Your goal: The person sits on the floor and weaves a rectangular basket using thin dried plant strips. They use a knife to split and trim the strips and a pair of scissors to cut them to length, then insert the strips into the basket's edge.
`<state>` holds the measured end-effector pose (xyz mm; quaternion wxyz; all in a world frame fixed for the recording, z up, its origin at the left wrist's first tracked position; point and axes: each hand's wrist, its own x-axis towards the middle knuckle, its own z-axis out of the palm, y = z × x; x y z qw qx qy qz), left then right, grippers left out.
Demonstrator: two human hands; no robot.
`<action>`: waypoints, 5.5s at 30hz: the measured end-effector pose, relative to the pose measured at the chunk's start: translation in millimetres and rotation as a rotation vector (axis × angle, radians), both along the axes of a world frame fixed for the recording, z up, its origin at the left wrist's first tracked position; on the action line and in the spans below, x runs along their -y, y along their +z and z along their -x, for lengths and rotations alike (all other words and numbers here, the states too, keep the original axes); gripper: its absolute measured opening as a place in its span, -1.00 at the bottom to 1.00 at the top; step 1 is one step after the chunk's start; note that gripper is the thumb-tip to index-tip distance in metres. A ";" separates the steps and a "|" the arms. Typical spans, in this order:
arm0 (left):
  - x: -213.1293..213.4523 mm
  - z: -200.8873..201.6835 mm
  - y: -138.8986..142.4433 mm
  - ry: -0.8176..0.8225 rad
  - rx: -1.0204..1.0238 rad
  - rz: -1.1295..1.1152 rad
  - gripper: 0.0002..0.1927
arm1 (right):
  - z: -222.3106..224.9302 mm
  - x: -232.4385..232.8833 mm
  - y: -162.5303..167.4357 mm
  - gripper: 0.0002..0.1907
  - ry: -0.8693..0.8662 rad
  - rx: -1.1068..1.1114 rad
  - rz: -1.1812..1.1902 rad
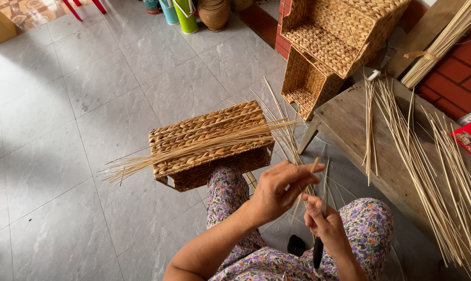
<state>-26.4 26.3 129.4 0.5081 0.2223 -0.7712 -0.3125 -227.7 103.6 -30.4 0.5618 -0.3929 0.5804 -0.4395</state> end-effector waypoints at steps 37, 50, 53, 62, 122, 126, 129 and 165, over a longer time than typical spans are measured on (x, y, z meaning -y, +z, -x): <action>-12.6 14.6 -25.2 -0.034 0.155 -0.049 -0.42 | -14.5 -23.3 175.8 -0.39 0.096 0.413 0.370; -12.6 12.6 -23.6 -0.049 0.148 -0.053 -0.45 | -15.4 -26.1 174.4 -0.40 0.090 0.405 0.367; -12.2 11.7 -22.6 -0.045 0.158 -0.047 -0.45 | -15.0 -25.5 173.9 -0.40 0.092 0.407 0.367; -11.0 10.7 -25.7 -0.033 0.157 -0.021 -0.46 | -14.9 -23.7 173.9 -0.42 0.104 0.413 0.357; -20.8 12.6 -23.0 0.183 0.228 0.123 -0.30 | -33.0 -24.7 173.5 -0.41 0.044 0.418 0.439; -21.9 14.9 -23.3 0.163 0.211 0.136 -0.32 | -32.8 -24.6 170.1 -0.44 -0.002 0.428 0.435; -20.9 17.3 -22.8 0.141 0.191 0.095 -0.39 | -30.2 -23.2 168.0 -0.44 0.028 0.544 0.432; 25.9 -40.2 45.4 0.106 -0.432 -0.257 -0.90 | -14.4 6.7 -17.3 -0.57 0.115 0.332 -0.292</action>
